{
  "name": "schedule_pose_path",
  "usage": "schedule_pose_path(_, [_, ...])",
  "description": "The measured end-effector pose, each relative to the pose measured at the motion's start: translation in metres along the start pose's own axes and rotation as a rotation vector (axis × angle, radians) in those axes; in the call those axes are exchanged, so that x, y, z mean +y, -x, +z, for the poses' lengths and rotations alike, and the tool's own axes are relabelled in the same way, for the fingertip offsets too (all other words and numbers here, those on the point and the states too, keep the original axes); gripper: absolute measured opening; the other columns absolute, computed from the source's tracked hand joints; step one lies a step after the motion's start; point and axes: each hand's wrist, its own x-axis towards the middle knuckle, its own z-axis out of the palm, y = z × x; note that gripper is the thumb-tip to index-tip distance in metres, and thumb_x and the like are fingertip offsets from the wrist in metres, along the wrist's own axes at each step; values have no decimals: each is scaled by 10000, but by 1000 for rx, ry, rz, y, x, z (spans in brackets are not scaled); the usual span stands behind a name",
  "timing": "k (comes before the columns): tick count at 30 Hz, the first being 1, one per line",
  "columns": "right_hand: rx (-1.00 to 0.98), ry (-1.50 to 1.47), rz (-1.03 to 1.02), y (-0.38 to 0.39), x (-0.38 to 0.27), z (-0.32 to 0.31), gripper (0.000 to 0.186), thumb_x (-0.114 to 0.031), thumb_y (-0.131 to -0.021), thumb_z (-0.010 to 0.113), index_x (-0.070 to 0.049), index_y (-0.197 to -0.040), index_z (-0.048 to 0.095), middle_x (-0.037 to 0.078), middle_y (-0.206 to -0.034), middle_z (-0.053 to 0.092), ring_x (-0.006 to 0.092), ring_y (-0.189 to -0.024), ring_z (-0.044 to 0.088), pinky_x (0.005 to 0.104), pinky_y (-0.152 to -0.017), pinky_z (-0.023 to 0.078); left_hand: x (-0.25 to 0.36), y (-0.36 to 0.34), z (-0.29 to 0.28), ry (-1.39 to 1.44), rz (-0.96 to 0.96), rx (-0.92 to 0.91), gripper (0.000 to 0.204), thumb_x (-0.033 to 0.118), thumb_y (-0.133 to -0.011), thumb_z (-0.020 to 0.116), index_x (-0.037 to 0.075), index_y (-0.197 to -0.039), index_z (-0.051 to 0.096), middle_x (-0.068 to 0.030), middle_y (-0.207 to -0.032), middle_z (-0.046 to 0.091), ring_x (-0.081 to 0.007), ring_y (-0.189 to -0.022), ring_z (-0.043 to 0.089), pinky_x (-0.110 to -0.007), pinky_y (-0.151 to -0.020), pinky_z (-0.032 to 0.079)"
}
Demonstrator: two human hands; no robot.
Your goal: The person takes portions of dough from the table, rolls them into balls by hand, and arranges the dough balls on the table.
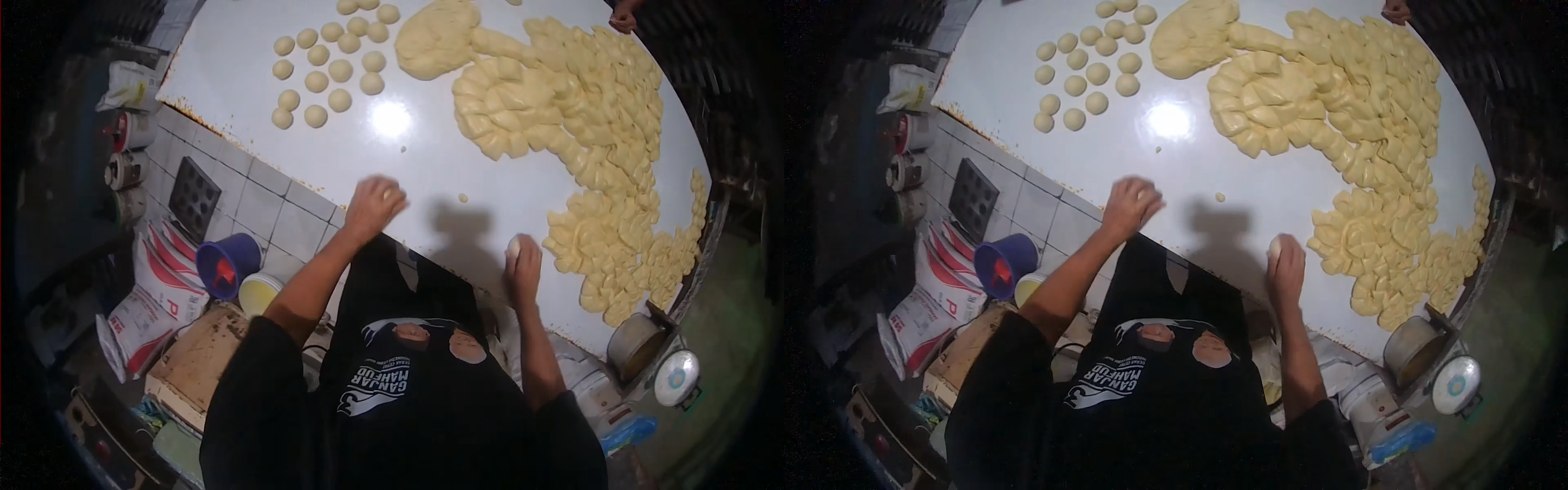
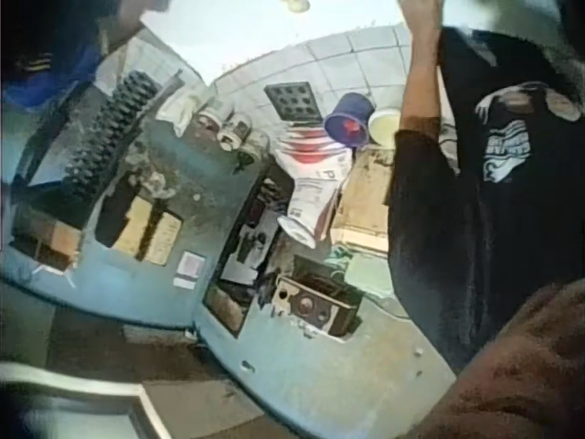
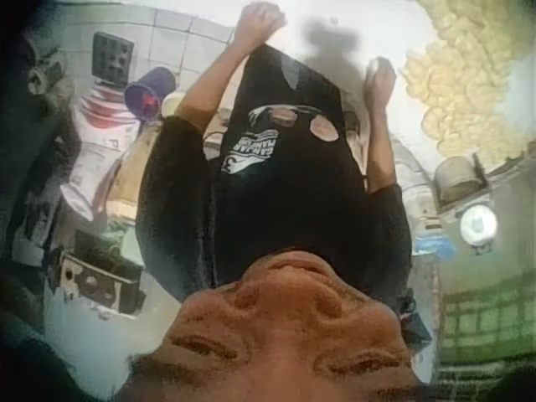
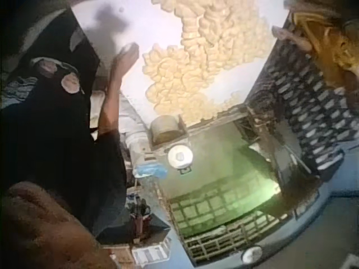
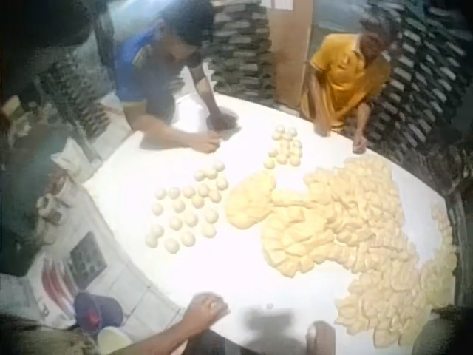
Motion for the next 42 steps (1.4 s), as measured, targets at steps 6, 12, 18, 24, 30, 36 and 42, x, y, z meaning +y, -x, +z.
schedule_pose_path(6, [-109, -346, -31, -208, -197, -44, 606, -215, -934, 805, 28, -1434, 564, 270, -1328, 645, 445, -1248, 610, 529, -1098, 470, 1, 4, -1, 26, -143, -150, 237, 199, -872, 775, 118, -1088, 721, -88, -1199, 675, -324, -1174, 632, -472, -998, 514])
schedule_pose_path(12, [190, -115, -232, -268, -257, 67, 389, -194, -982, 757, 32, -1274, 636, 248, -1250, 656, 443, -1198, 614, 521, -1048, 483, -18, 8, -18, 314, -159, -83, 286, 131, -872, 705, -9, -1123, 699, -143, -1326, 657, -334, -1280, 593, -429, -1041, 522])
schedule_pose_path(18, [-283, -219, -476, -134, -195, 92, 291, -208, -955, 717, 3, -1149, 667, 238, -1163, 686, 417, -1057, 673, 535, -915, 532, -19, 57, -81, 317, -211, 75, 614, 436, -897, 794, 0, -1305, 656, -208, -1427, 595, -434, -1360, 547, -548, -1126, 442])
schedule_pose_path(24, [103, -162, -373, -155, -246, 126, 277, -142, -776, 864, -76, -931, 643, 135, -1041, 641, 368, -982, 604, 507, -826, 475, -45, 100, -108, 209, -332, -72, 441, 183, -928, 789, 14, -1315, 664, -208, -1425, 615, -414, -1337, 580, -510, -1113, 490])
schedule_pose_path(30, [60, -26, -424, -161, -177, 102, 273, -277, -854, 849, -82, -894, 662, 120, -993, 637, 341, -932, 573, 481, -825, 443, 0, 127, -138, 186, -348, -14, 400, 93, -950, 768, 20, -1328, 661, -193, -1382, 649, -407, -1262, 632, -475, -1063, 528])
schedule_pose_path(36, [120, -194, -365, -95, -187, 101, 274, -172, -958, 753, -53, -1182, 653, 174, -1172, 661, 378, -1133, 600, 497, -974, 460, 5, 117, -134, 267, -344, -27, 374, 98, -963, 759, 34, -1320, 667, -177, -1372, 657, -387, -1248, 654, -464, -1033, 553])
schedule_pose_path(42, [-213, -564, 193, -223, -292, 44, 455, -233, -954, 772, -1, -1311, 614, 245, -1211, 657, 430, -1150, 616, 516, -1034, 478, -17, 95, -120, 339, -359, -40, 388, 86, -940, 762, 50, -1316, 675, -181, -1394, 654, -387, -1268, 648, -455, -1055, 556])
